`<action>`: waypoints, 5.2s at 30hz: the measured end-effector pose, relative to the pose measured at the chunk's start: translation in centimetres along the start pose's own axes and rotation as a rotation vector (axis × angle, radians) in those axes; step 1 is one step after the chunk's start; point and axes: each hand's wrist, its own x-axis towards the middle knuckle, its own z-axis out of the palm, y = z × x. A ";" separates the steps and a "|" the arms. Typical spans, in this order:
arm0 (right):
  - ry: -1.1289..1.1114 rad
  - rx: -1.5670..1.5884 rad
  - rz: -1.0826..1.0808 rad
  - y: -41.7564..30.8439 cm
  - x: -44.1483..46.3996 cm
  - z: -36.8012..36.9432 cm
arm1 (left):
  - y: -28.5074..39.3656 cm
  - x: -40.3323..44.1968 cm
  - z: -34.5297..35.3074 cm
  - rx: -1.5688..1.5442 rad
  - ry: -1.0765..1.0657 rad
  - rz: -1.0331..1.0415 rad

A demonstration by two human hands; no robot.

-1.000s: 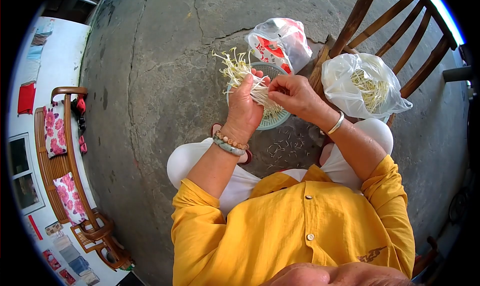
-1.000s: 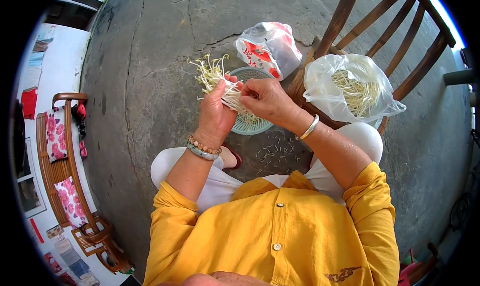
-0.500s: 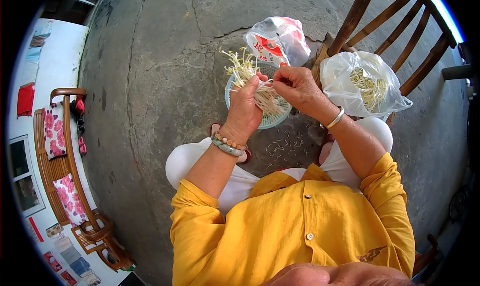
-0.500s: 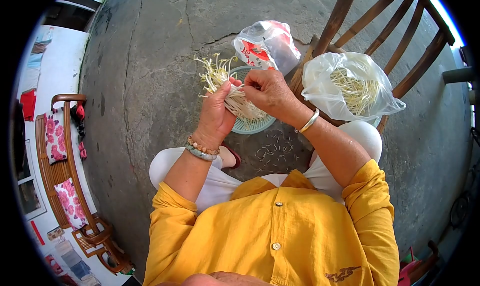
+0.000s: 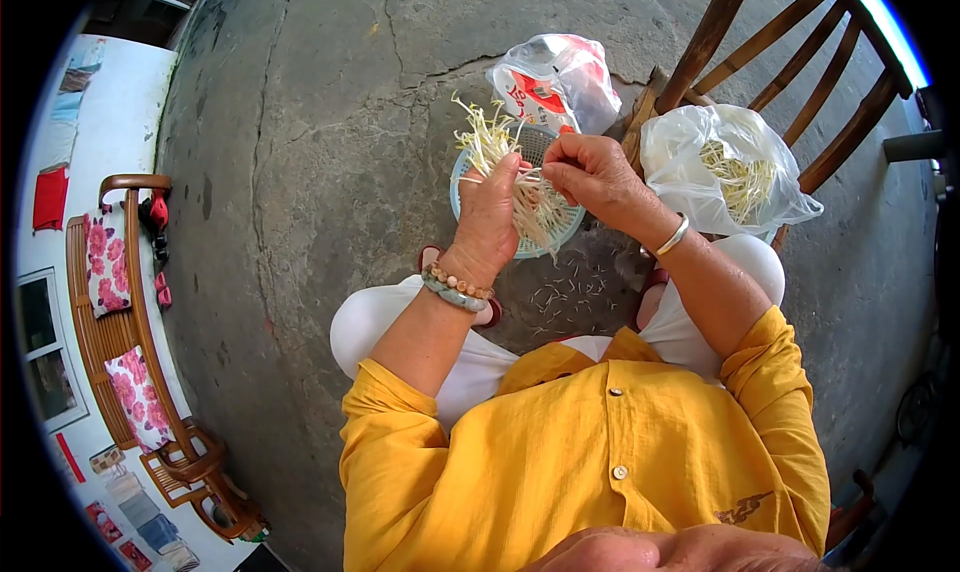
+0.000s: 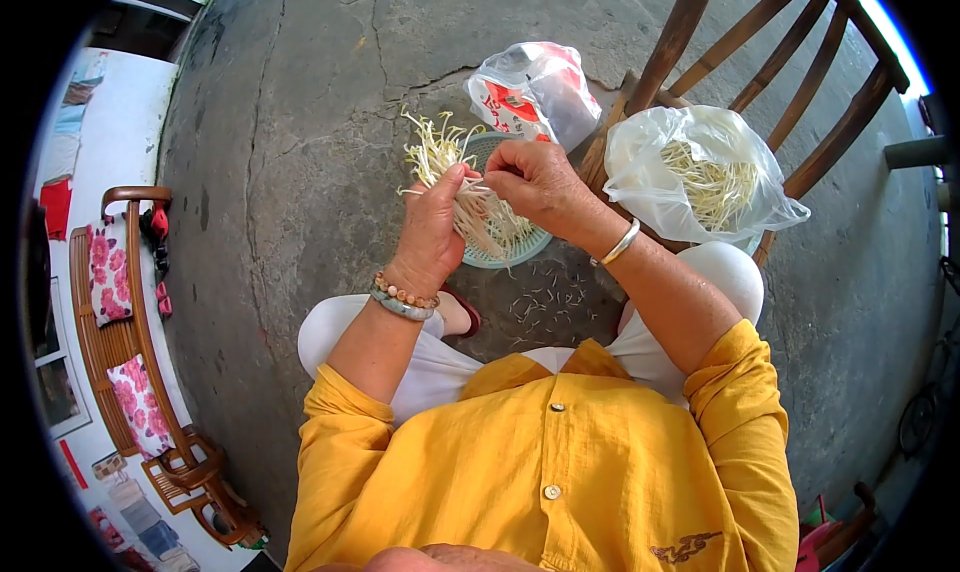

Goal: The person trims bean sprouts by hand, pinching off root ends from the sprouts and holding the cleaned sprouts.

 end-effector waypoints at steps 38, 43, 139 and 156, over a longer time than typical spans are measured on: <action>-0.018 -0.165 -0.103 -0.7 -1.0 -0.4 | 0.1 0.2 -0.4 0.008 0.087 0.046; -0.050 -0.048 -0.003 -0.6 -0.8 -0.6 | 0.2 0.2 -0.3 -0.013 0.136 0.068; -0.207 0.492 0.284 0.3 -1.6 0.1 | 5.0 0.4 -2.4 -0.374 0.089 0.029; 0.079 0.168 0.290 -0.1 -2.2 0.3 | 3.8 0.8 -2.3 -0.387 0.038 0.000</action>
